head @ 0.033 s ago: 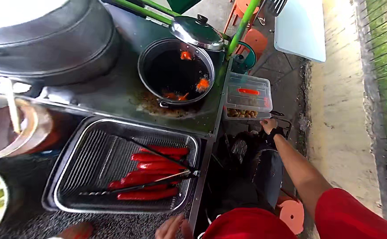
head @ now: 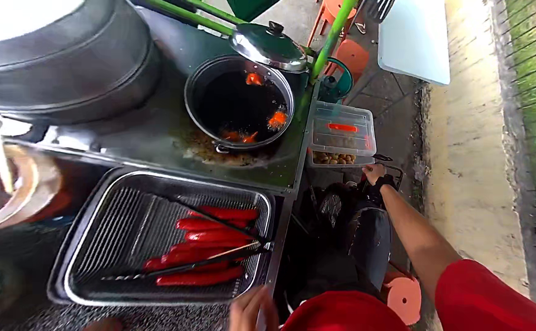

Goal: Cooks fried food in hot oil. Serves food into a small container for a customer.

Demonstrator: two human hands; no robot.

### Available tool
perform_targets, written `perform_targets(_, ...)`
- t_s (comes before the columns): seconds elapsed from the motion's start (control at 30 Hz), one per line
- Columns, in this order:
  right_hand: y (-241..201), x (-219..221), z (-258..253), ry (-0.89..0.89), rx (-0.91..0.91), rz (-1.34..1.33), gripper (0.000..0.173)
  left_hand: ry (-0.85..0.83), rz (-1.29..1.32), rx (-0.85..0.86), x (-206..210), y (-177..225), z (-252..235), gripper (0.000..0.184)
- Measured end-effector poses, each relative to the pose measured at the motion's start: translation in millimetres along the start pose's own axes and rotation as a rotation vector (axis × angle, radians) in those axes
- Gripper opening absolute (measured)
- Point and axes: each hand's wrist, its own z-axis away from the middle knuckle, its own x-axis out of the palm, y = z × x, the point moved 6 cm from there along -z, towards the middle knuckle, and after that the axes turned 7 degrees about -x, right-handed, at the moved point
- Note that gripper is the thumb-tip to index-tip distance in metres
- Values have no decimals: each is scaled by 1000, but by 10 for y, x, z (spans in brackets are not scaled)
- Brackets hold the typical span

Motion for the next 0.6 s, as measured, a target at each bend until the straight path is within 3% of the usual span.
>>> perform_targets(0.13, 469, -271, -579, 0, 112, 181, 50, -375, -17, -2, 1462, 450, -751, 23)
perform_targets(0.3, 578, -443, -1155, -170, 91, 306, 58, -1030, -318, -113, 3369, 272, -1365, 45)
perform_targets(0.47, 784, -257, -1543, -332, 33, 283, 61, -1132, -641, -69, 4534, -244, -1896, 54)
perform_targets(0.6, 788, -123, -1688, -396, -20, 203, 53, -1154, -680, -9, 4874, -504, -2049, 49)
